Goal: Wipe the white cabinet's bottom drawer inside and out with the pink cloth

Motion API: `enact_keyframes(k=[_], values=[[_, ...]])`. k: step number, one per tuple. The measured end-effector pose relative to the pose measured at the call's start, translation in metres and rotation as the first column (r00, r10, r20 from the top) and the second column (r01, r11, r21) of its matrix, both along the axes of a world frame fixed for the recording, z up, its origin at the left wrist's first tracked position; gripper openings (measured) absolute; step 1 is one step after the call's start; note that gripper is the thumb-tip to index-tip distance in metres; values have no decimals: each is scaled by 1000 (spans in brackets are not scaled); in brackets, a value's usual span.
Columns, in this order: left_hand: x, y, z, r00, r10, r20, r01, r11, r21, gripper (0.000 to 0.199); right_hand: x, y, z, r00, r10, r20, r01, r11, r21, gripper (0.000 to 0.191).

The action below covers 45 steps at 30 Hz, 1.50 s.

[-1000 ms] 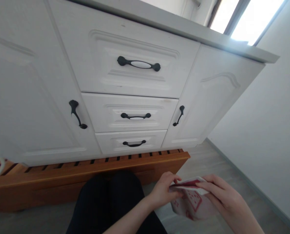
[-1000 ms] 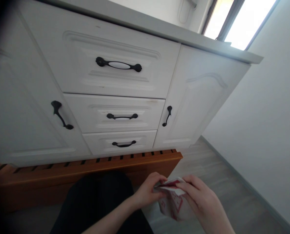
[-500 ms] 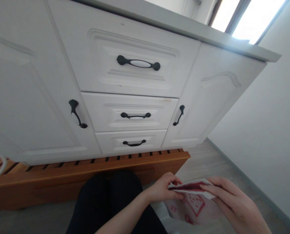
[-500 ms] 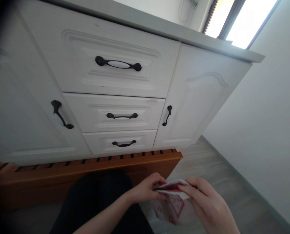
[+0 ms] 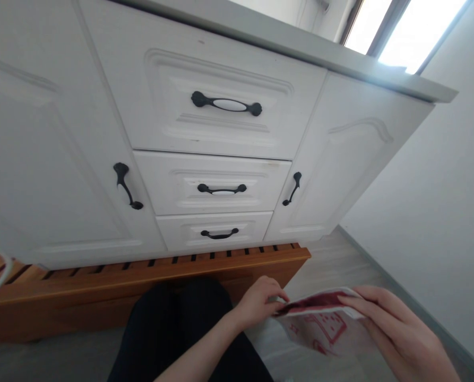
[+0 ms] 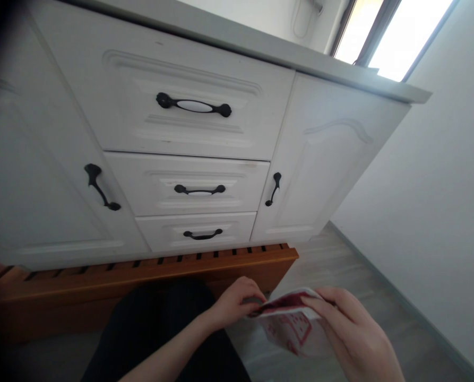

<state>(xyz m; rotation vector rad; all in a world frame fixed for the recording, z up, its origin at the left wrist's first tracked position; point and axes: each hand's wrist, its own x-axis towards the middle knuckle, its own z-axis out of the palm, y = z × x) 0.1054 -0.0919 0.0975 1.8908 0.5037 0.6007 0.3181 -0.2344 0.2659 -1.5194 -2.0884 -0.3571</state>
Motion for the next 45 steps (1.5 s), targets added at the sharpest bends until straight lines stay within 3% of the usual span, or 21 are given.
enact_keyframes(k=[5, 10, 14, 20, 26, 31, 41, 45], values=[[-2, -8, -14, 998, 25, -65, -21, 998, 66, 22, 6, -3, -1, 998, -62, -9, 63, 998, 18, 25], [-2, -20, -20, 984, 165, -71, -160, 985, 71, 22, 6, -4, -1, 996, -86, -4, 86, 996, 37, 24], [-1, -24, -25, 977, 174, -126, -159, 980, 118, 19, 4, -5, 4, 995, -94, 33, 92, 994, 62, 26], [-5, -20, -21, 951, 283, -124, -276, 958, 72, 21, 7, -1, 11, 996, -95, 3, 94, 993, 70, 29], [5, -23, -17, 989, 148, -22, -149, 988, -48, 48, 11, -10, 10, 992, -123, -6, 123, 992, 9, 29], [21, -25, -27, 994, 107, -26, -107, 994, -33, 29, 8, -15, 20, 994, -106, 41, 106, 994, 9, 27], [13, -19, -31, 993, 81, -88, -88, 993, -75, 32, 12, -22, 15, 992, -123, 8, 124, 991, -44, 27], [10, -14, -34, 992, 71, -102, -82, 992, -100, 24, 17, -21, 18, 987, -160, -31, 159, 987, -32, 27]])
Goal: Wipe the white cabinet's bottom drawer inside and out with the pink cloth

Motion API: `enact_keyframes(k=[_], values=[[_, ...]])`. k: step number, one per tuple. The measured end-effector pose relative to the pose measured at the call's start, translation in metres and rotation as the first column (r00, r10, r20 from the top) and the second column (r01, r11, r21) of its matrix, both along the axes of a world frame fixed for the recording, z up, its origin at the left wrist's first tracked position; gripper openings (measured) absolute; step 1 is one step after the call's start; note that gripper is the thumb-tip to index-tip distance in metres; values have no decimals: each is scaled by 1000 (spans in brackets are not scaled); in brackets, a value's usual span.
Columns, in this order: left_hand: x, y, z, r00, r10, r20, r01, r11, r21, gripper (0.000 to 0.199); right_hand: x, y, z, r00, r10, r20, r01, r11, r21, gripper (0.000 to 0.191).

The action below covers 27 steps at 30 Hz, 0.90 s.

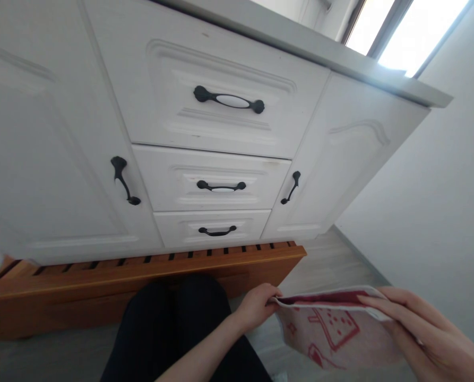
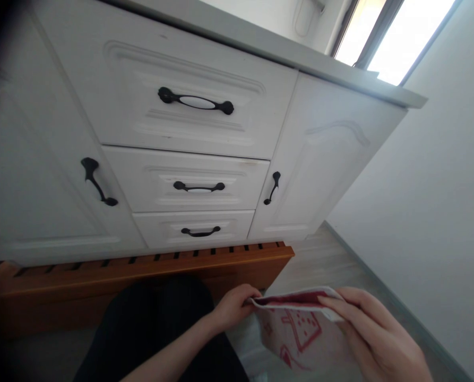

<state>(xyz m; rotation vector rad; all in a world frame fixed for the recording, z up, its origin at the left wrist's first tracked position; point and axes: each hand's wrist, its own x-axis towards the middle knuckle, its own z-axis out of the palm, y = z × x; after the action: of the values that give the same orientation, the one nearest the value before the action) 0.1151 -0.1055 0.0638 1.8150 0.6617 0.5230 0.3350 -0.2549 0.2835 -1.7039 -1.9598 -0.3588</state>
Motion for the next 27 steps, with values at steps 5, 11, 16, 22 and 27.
enact_keyframes(k=[5, 11, 16, 22, 27], values=[[-12, 15, 5, 999, -50, 8, 51, 997, -64, 21, 30, 2, -9, 957, -120, -263, 113, 993, -44, 29], [-35, 30, 39, 983, -85, 162, 115, 976, -185, 41, 87, -14, -58, 647, -433, -627, 316, 901, -296, 46], [-39, 33, 67, 962, -17, 271, 71, 979, -191, 21, 111, -24, -95, 321, -448, -834, 275, 887, -371, 47], [-38, 31, 75, 966, -7, 260, 23, 998, -61, 12, 110, -22, -106, 90, -436, -895, 265, 877, -400, 51], [-39, 28, 67, 982, -12, 191, 29, 996, -87, 13, 107, -21, -104, 108, -387, -916, 318, 886, -337, 48]])
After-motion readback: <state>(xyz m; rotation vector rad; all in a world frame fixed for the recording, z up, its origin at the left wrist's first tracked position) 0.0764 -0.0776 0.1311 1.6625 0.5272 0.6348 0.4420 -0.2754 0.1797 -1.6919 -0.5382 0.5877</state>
